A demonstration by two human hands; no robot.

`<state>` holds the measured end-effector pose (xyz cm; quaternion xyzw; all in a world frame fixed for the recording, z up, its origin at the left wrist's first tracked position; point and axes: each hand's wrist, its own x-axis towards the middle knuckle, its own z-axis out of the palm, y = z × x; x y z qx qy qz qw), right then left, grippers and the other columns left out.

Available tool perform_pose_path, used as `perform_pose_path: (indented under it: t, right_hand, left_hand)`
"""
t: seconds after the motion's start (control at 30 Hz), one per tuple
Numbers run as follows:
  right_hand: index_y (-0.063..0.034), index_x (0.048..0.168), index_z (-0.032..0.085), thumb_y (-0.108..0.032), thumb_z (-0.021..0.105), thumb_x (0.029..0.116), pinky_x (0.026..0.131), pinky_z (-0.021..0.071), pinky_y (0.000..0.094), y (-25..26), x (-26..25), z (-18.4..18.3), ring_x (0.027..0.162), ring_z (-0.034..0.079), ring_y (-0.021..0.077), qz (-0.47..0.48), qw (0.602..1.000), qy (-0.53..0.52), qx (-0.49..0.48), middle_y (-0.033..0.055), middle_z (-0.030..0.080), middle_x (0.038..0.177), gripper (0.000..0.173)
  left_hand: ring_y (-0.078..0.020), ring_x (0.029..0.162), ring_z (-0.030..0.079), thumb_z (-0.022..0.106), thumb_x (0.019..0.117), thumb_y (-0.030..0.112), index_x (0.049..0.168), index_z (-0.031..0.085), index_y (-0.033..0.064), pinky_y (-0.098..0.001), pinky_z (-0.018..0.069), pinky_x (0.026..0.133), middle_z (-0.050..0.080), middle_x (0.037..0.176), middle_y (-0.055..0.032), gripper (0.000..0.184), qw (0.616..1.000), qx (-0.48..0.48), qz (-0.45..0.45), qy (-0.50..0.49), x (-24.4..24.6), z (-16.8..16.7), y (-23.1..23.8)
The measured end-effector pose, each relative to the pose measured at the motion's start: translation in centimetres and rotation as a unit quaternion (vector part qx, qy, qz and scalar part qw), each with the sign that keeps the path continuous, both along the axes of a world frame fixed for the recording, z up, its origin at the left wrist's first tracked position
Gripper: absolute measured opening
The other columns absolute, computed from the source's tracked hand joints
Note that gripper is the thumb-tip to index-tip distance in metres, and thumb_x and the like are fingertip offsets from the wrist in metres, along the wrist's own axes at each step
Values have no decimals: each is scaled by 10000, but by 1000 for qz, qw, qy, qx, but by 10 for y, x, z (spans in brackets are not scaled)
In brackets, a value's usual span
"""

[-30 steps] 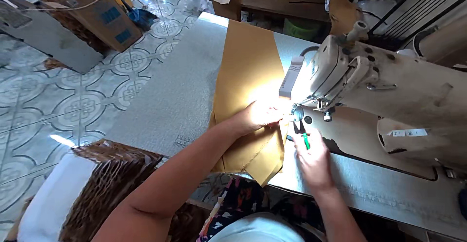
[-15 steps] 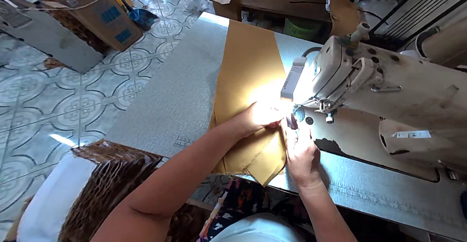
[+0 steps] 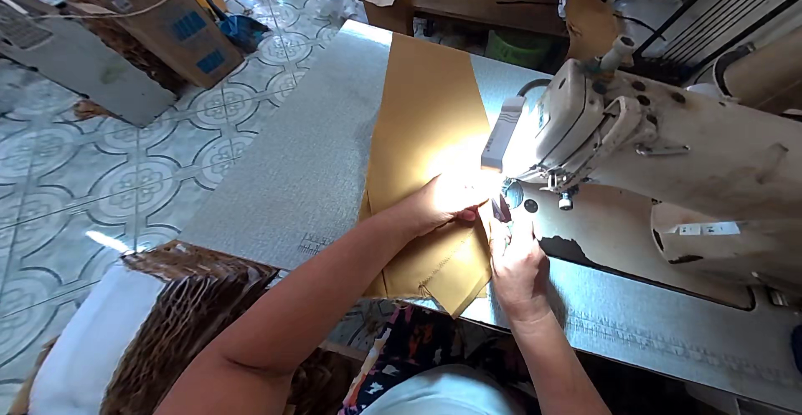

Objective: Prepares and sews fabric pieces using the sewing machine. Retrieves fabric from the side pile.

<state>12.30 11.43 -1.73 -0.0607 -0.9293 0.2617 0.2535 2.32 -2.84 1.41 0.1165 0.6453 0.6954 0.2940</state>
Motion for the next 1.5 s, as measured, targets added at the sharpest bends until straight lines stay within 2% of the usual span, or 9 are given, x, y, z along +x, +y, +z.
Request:
perform_pose_path:
  t: [0.17,0.37,0.5,0.7,0.8,1.0,1.13,1.23,1.5]
  right_hand:
    - [64,1105,698,-242,634,990,613,590,365,-1,1,-1,688,723,241,1,1000,12,16,162,722,860,333]
    - [58,1069,691,-240,631,988,609,585,344,1,0,-3,675,711,214,-3,1000,23,9,137,711,836,314]
    - [75,1099,694,-236,636,986,613,589,342,0,1,-4,674,718,221,-2,999,28,21,150,722,838,336]
    - [-7,1087,770,-182,639,983,603,595,360,-1,0,-7,726,738,267,13,997,44,65,186,737,922,242]
    - [-14,1084,782,-161,642,975,621,603,360,-2,-1,-7,746,749,274,12,997,37,70,192,750,954,230]
    - [37,1049,742,-194,618,993,589,591,353,-4,-1,-9,677,733,253,-5,995,35,90,169,733,851,268]
    - [-6,1035,777,-157,606,991,592,592,352,-5,-1,-8,696,738,267,2,993,26,115,179,738,878,232]
    - [-35,1018,796,-132,600,987,612,597,355,-4,-1,-7,746,747,275,15,992,20,122,182,745,914,222]
    - [3,1037,767,-169,582,1001,569,579,378,-2,1,-5,680,729,281,8,996,23,89,184,738,883,255]
  left_hand:
    - [-67,654,624,598,1025,98,987,632,61,-216,558,634,648,792,-13,63,1000,25,6,9,-1,-3,0]
    - [-69,630,613,580,1037,136,915,629,70,-216,553,631,625,735,-9,147,999,35,-7,7,-1,-5,0]
    - [-74,633,624,581,1034,102,935,627,54,-208,558,620,633,746,-20,118,1000,26,2,10,0,-4,0]
    - [-62,633,617,597,1022,89,961,627,71,-203,550,607,630,751,-2,70,1000,8,0,22,1,-2,1]
    - [-60,649,635,613,1004,48,992,625,60,-207,559,618,651,770,-3,21,1000,1,0,26,1,-2,1]
    - [-50,626,625,626,996,36,961,626,47,-204,553,601,644,741,-3,36,999,-25,13,39,3,0,3]
    - [-44,594,597,619,994,22,918,614,40,-185,517,569,630,709,-5,78,997,-41,14,60,4,2,2]
    - [-48,607,613,615,1001,33,911,620,35,-194,537,583,637,718,-9,91,998,-44,11,54,2,0,2]
    - [-36,575,575,609,1011,56,918,623,40,-178,509,560,609,693,3,95,996,-47,-1,70,4,2,3]
